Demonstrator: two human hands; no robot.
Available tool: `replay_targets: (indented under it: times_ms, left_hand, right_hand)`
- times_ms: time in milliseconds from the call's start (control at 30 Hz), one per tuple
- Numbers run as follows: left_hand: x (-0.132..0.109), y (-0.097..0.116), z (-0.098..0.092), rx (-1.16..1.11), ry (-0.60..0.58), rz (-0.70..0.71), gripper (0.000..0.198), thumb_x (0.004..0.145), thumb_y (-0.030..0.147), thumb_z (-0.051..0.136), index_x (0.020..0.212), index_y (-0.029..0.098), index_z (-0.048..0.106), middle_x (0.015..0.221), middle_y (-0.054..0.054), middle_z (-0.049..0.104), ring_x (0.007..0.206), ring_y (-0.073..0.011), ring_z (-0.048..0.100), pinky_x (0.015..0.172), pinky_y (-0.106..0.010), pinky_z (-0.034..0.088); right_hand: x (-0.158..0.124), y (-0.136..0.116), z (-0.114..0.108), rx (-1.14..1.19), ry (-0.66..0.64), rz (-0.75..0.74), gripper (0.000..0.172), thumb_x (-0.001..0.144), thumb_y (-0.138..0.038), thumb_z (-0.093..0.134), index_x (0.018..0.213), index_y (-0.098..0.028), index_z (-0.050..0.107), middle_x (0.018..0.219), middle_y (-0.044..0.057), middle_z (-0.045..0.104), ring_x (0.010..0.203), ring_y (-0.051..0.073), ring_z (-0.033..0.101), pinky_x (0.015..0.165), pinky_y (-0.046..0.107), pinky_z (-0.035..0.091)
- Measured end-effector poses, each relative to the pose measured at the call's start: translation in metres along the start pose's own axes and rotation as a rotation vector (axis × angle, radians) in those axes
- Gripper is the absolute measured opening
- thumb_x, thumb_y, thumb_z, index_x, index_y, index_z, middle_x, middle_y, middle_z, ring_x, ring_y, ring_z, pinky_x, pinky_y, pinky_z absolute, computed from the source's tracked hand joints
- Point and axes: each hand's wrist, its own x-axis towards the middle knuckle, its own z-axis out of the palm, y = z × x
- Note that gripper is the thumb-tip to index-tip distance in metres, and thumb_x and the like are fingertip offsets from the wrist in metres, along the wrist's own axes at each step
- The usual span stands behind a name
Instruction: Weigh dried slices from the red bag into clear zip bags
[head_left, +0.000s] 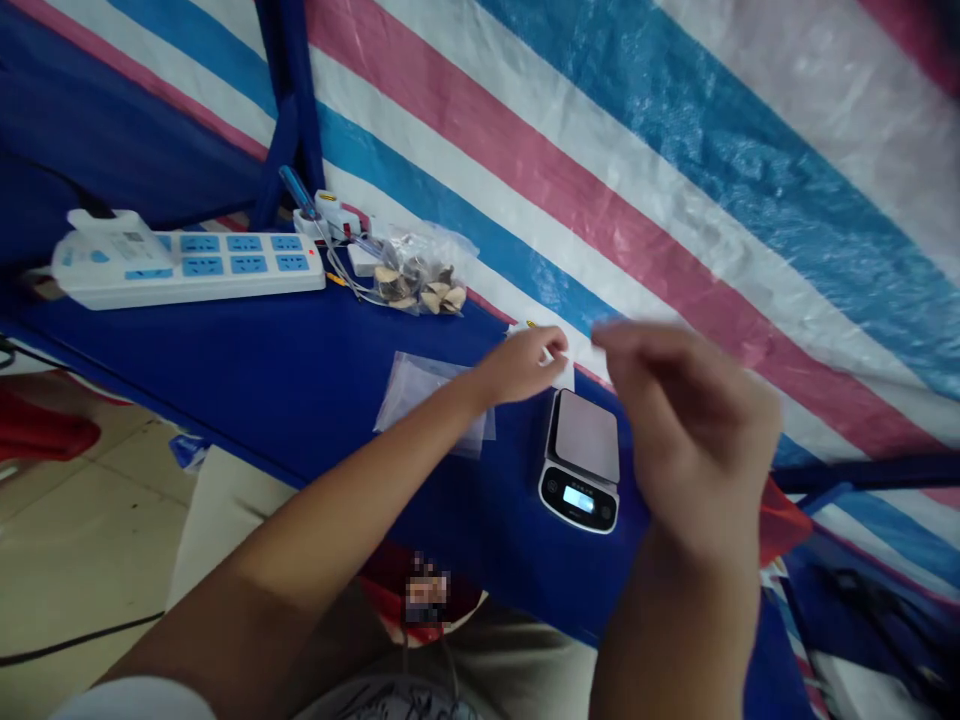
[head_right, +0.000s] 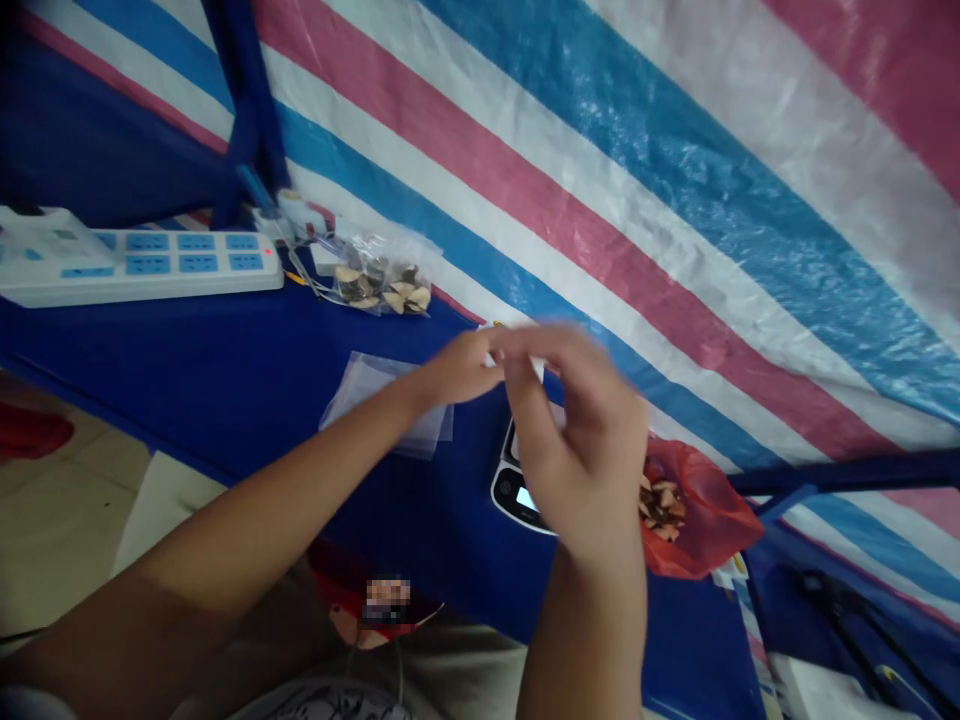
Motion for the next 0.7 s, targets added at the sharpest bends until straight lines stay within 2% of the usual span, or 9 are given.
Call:
replay_targets:
  times_ms: [67,133,200,267,333,433,567,633,700]
  left_hand:
    - [-0.020,0.008,-0.039,0.252,0.046,-0.044,0.023,0.091,0.029,0.052,0.108,0.018,0.062,0.110,-0.008,0.067,0.100,-0.0213,0.063,0.092,-0.036,0.050]
    - [-0.052,0.008,-0.072,0.551,0.022,-0.133,0.031,0.091,0.038,0.054,0.115,0.020,0.062,0.122,-0.010,0.063,0.117,-0.0276,0.058,0.102,-0.042,0.046]
    - [-0.089,0.001,-0.092,0.749,0.010,-0.236,0.038,0.088,0.046,0.056,0.117,0.021,0.062,0.124,-0.011,0.061,0.122,-0.0331,0.054,0.104,-0.047,0.044]
    - [-0.123,-0.008,-0.101,0.827,-0.018,-0.288,0.044,0.087,0.049,0.056,0.122,0.022,0.061,0.127,-0.012,0.059,0.122,-0.0343,0.053,0.105,-0.048,0.043]
    - [-0.145,-0.017,-0.102,0.841,-0.009,-0.307,0.049,0.087,0.051,0.056,0.126,0.023,0.059,0.131,-0.012,0.057,0.123,-0.0336,0.052,0.106,-0.047,0.042]
    - [-0.151,-0.019,-0.103,0.868,-0.028,-0.279,0.060,0.086,0.056,0.056,0.136,0.024,0.055,0.144,-0.013,0.048,0.133,-0.0349,0.044,0.111,-0.049,0.037]
    - [-0.122,-0.007,-0.109,0.951,-0.252,-0.197,0.072,0.082,0.063,0.059,0.142,0.023,0.052,0.161,-0.016,0.029,0.145,-0.0404,0.026,0.112,-0.060,0.029]
    - [-0.103,-0.003,-0.110,0.975,-0.370,-0.215,0.068,0.080,0.062,0.064,0.132,0.018,0.060,0.157,-0.019,0.035,0.143,-0.0407,0.029,0.110,-0.061,0.028]
    - [-0.089,-0.005,-0.110,0.980,-0.430,-0.275,0.056,0.076,0.058,0.068,0.114,0.016,0.067,0.146,-0.018,0.047,0.136,-0.0394,0.036,0.108,-0.060,0.030]
  right_hand:
    - [-0.077,0.015,-0.025,0.080,-0.038,0.251,0.012,0.094,-0.017,0.062,0.095,-0.023,0.073,0.094,0.003,0.073,0.088,0.017,0.070,0.078,0.028,0.056]
    - [-0.150,0.036,-0.040,0.075,-0.037,0.502,0.010,0.093,-0.026,0.066,0.092,-0.022,0.075,0.084,0.003,0.072,0.076,0.016,0.068,0.067,0.025,0.055]
    - [-0.211,0.056,-0.048,0.040,0.044,0.723,0.016,0.090,-0.034,0.069,0.091,-0.021,0.077,0.078,0.003,0.072,0.068,0.015,0.066,0.063,0.025,0.054]
    - [-0.252,0.070,-0.051,0.008,0.117,0.838,0.023,0.087,-0.041,0.071,0.093,-0.019,0.078,0.087,0.006,0.074,0.070,0.016,0.066,0.065,0.027,0.055]
    - [-0.271,0.078,-0.051,0.011,0.172,0.884,0.029,0.084,-0.045,0.072,0.094,-0.019,0.078,0.092,0.008,0.075,0.073,0.017,0.066,0.067,0.028,0.055]
    - [-0.274,0.084,-0.047,0.045,0.195,0.910,0.032,0.083,-0.048,0.071,0.096,-0.019,0.077,0.094,0.008,0.075,0.074,0.017,0.065,0.067,0.029,0.054]
    - [-0.267,0.087,-0.042,0.023,0.204,0.880,0.034,0.083,-0.049,0.069,0.094,-0.018,0.077,0.092,0.008,0.075,0.074,0.019,0.064,0.068,0.031,0.053]
    - [-0.268,0.089,-0.041,0.019,0.206,0.859,0.034,0.083,-0.049,0.067,0.094,-0.018,0.077,0.091,0.008,0.074,0.074,0.019,0.064,0.069,0.032,0.052]
    - [-0.271,0.089,-0.041,0.017,0.206,0.844,0.033,0.084,-0.048,0.067,0.094,-0.018,0.077,0.090,0.008,0.074,0.073,0.019,0.064,0.069,0.032,0.052]
